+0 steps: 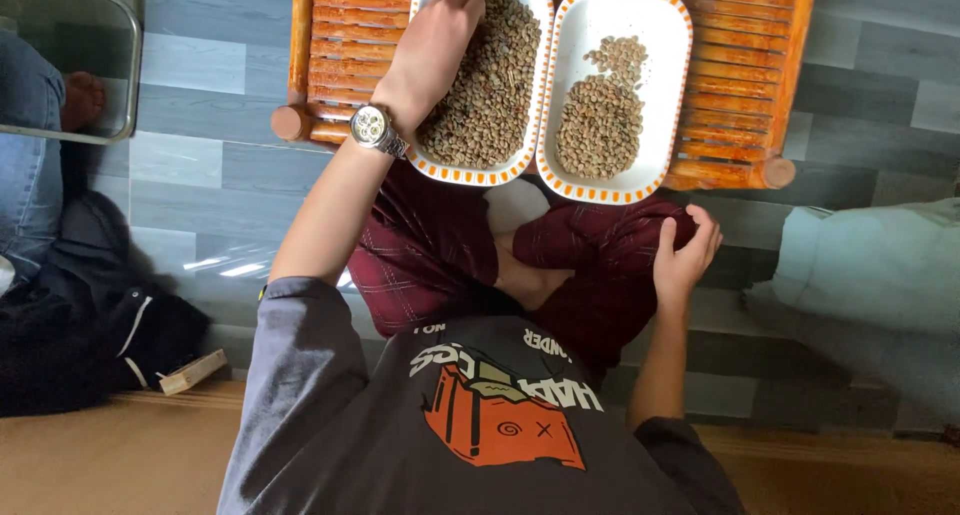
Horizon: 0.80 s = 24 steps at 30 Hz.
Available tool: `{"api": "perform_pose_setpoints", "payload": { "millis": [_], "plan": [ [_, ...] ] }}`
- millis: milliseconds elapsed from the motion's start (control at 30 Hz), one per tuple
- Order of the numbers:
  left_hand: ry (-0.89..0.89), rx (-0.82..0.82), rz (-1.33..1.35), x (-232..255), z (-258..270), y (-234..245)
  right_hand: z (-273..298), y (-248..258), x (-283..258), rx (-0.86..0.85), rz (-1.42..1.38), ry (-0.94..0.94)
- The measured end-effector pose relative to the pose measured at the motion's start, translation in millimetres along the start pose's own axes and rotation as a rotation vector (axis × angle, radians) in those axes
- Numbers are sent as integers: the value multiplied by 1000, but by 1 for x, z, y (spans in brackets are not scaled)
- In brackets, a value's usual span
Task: The person sorts green coffee beans by hand, picking individual beans from one tray and placing them into another tray.
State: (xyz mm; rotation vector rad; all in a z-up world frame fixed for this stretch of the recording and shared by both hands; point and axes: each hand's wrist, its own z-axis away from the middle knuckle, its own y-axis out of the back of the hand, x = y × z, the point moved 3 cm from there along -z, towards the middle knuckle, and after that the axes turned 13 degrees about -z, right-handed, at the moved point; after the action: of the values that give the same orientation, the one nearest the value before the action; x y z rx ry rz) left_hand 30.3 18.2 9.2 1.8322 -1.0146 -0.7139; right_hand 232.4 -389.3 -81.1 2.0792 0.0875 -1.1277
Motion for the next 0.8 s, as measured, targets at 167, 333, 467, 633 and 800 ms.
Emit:
{"api": "perform_pose_setpoints", "payload": {
  "millis": [167, 333, 467, 633, 800],
  "plan": [
    [3, 30, -38, -2, 3, -3, -9, 20, -19, 43, -4, 94],
    [27, 47, -130, 0, 12, -5, -23, 44, -34, 99, -6, 132],
    [111, -16, -8, 12, 21, 57, -31, 53, -54, 127, -73, 212],
    [208, -119, -85, 24, 45, 55, -28, 41, -86, 44, -164, 364],
    [228, 203, 71, 52, 77, 44, -24, 20, -121, -86, -119, 454]
  ]
}}
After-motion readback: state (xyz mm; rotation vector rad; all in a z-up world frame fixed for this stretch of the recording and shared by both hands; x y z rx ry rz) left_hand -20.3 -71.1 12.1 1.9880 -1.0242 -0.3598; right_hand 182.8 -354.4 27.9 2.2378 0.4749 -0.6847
